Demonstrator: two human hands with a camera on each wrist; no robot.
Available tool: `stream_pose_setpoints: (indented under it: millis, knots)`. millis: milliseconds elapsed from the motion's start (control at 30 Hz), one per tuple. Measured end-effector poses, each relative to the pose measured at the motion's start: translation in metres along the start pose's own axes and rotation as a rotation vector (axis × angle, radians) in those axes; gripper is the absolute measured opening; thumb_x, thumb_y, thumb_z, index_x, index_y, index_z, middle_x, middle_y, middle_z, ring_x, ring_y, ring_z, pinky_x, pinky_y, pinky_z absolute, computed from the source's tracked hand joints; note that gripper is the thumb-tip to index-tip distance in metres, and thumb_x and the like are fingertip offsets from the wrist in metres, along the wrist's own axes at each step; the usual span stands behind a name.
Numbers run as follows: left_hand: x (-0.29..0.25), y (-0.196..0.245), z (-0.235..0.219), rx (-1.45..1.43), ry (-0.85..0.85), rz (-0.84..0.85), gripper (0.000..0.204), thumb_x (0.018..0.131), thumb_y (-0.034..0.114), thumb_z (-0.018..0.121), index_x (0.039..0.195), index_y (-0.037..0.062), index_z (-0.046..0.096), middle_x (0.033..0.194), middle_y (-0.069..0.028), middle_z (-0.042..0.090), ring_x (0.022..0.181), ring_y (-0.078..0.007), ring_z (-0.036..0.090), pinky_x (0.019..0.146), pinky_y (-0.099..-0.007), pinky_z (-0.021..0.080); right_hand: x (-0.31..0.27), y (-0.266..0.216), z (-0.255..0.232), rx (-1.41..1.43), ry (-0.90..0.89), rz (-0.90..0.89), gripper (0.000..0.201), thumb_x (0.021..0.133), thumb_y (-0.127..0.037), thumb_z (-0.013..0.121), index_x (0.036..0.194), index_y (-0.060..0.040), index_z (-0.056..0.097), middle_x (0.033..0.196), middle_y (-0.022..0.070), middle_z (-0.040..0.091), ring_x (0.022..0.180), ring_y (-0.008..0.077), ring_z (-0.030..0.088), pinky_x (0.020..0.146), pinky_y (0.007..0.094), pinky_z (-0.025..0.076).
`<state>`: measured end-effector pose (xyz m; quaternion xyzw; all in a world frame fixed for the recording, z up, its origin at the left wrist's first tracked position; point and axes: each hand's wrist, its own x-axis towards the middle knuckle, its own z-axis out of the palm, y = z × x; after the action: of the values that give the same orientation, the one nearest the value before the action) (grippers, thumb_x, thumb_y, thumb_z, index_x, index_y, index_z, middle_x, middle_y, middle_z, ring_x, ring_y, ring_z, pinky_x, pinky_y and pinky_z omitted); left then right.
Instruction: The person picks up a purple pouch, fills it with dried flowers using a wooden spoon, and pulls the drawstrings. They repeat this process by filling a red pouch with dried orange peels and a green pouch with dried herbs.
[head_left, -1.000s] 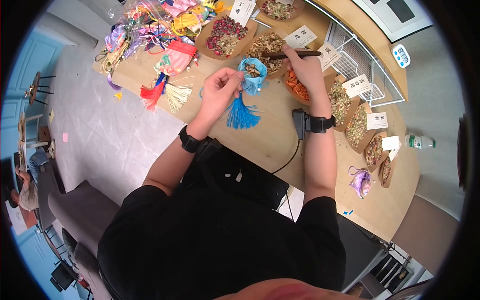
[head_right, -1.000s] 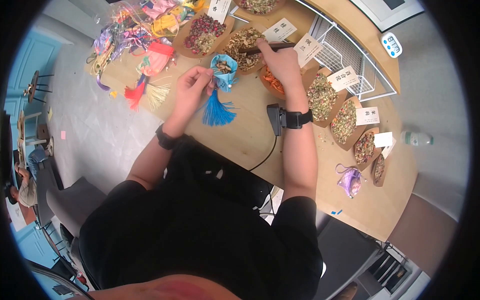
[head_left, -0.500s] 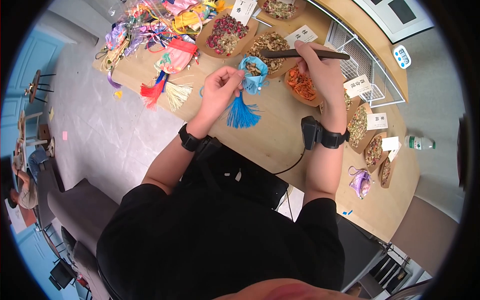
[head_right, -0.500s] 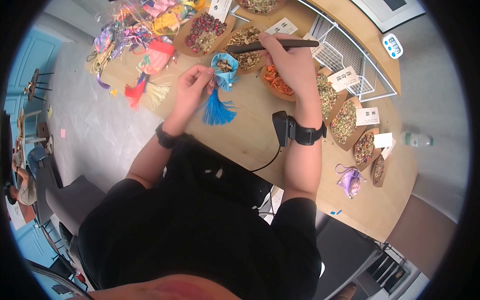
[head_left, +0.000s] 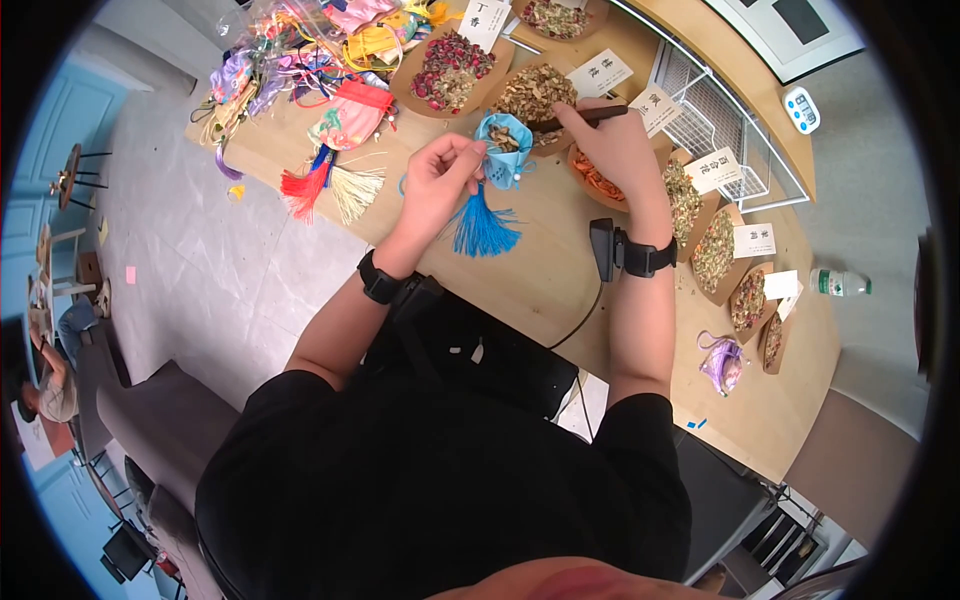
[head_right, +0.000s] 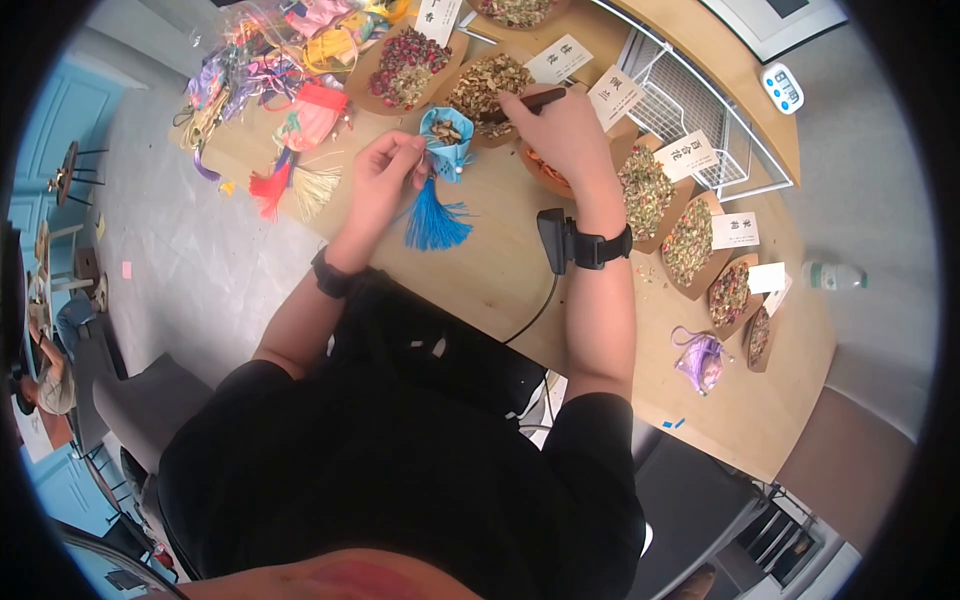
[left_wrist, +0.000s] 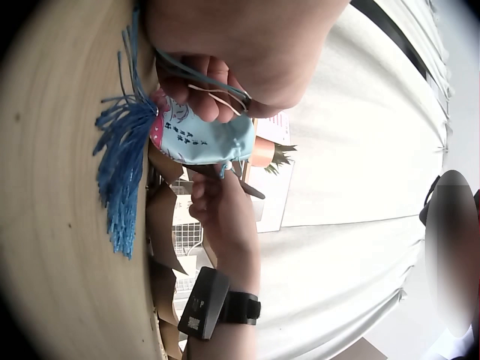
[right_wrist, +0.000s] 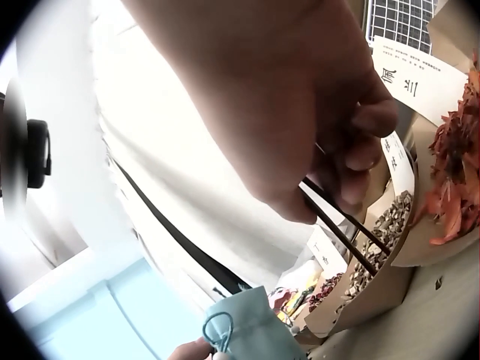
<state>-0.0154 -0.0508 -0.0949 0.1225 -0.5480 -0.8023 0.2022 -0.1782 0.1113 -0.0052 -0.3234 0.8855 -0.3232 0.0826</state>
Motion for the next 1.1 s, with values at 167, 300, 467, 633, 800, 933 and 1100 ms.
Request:
stream_pose_setpoints:
  millis: [167, 300, 467, 633, 800, 933, 1100]
  knots:
    - [-0.001, 0.0, 0.0, -0.005, 0.005, 0.001, 0.016, 0.095, 0.016, 0.065, 0.089, 0.0017, 0.064, 0.072, -0.0007, 0.064, 0.059, -0.0055, 0.055, 0.053, -0.0198, 0.042, 0.015, 0.03, -0.007, 0.064, 0.221, 0.221, 0.045, 0.089, -0.039, 0.068, 0.075, 0.0036, 0.068, 0.059, 0.0064, 0.061, 0.052, 0.0122, 0.054, 0.054, 0.0283, 0.044]
    - [0.0, -0.001, 0.0, -0.012, -0.001, 0.003, 0.016, 0.095, 0.016, 0.066, 0.089, 0.0017, 0.064, 0.072, -0.0009, 0.064, 0.058, -0.0056, 0.055, 0.053, -0.0197, 0.042, 0.021, 0.048, -0.008, 0.197, 0.16, 0.304, 0.044, 0.085, -0.041, 0.067, 0.08, 0.0021, 0.073, 0.065, 0.0067, 0.069, 0.059, 0.0148, 0.065, 0.062, 0.0296, 0.052]
    - [0.0, -0.001, 0.0, -0.014, -0.005, 0.007, 0.016, 0.095, 0.016, 0.066, 0.089, 0.0017, 0.064, 0.072, -0.001, 0.064, 0.058, -0.0057, 0.055, 0.053, -0.0197, 0.042, 0.022, 0.039, 0.011, 0.382, 0.09, 0.264, 0.042, 0.086, -0.039, 0.067, 0.074, 0.0014, 0.071, 0.06, 0.0053, 0.066, 0.057, 0.0126, 0.063, 0.059, 0.0277, 0.05]
    - [0.001, -0.004, -0.001, -0.015, -0.006, 0.009, 0.017, 0.095, 0.017, 0.066, 0.088, 0.0017, 0.063, 0.072, -0.0011, 0.064, 0.058, -0.0059, 0.055, 0.053, -0.0198, 0.042, 0.021, 0.03, 0.026, 0.405, 0.099, 0.216, 0.044, 0.087, -0.039, 0.067, 0.071, 0.002, 0.07, 0.058, 0.0048, 0.064, 0.056, 0.0122, 0.061, 0.058, 0.027, 0.049]
    - [0.001, -0.002, -0.001, -0.014, -0.008, 0.001, 0.017, 0.095, 0.017, 0.066, 0.088, 0.0018, 0.063, 0.072, -0.0009, 0.064, 0.059, -0.0058, 0.055, 0.054, -0.0199, 0.042, 0.02, 0.029, 0.028, 0.403, 0.111, 0.185, 0.044, 0.088, -0.037, 0.067, 0.074, 0.0037, 0.07, 0.059, 0.0056, 0.065, 0.056, 0.0114, 0.06, 0.056, 0.0256, 0.048]
    - [0.0, -0.001, 0.0, -0.004, 0.003, -0.006, 0.017, 0.095, 0.017, 0.066, 0.088, 0.0018, 0.063, 0.072, -0.0008, 0.063, 0.059, -0.0057, 0.055, 0.054, -0.0199, 0.043, 0.015, 0.021, 0.009, 0.511, 0.149, 0.186, 0.039, 0.088, -0.035, 0.067, 0.079, 0.003, 0.071, 0.06, 0.0041, 0.064, 0.054, 0.0093, 0.057, 0.052, 0.0241, 0.044]
    - [0.0, -0.001, 0.0, -0.02, -0.001, -0.004, 0.017, 0.095, 0.017, 0.066, 0.088, 0.0017, 0.063, 0.072, -0.0011, 0.064, 0.059, -0.0058, 0.055, 0.054, -0.0198, 0.043, -0.01, -0.024, -0.029, 0.576, 0.137, 0.159, 0.036, 0.089, -0.034, 0.069, 0.08, 0.0006, 0.072, 0.058, 0.0009, 0.059, 0.053, 0.0065, 0.053, 0.05, 0.0224, 0.04]
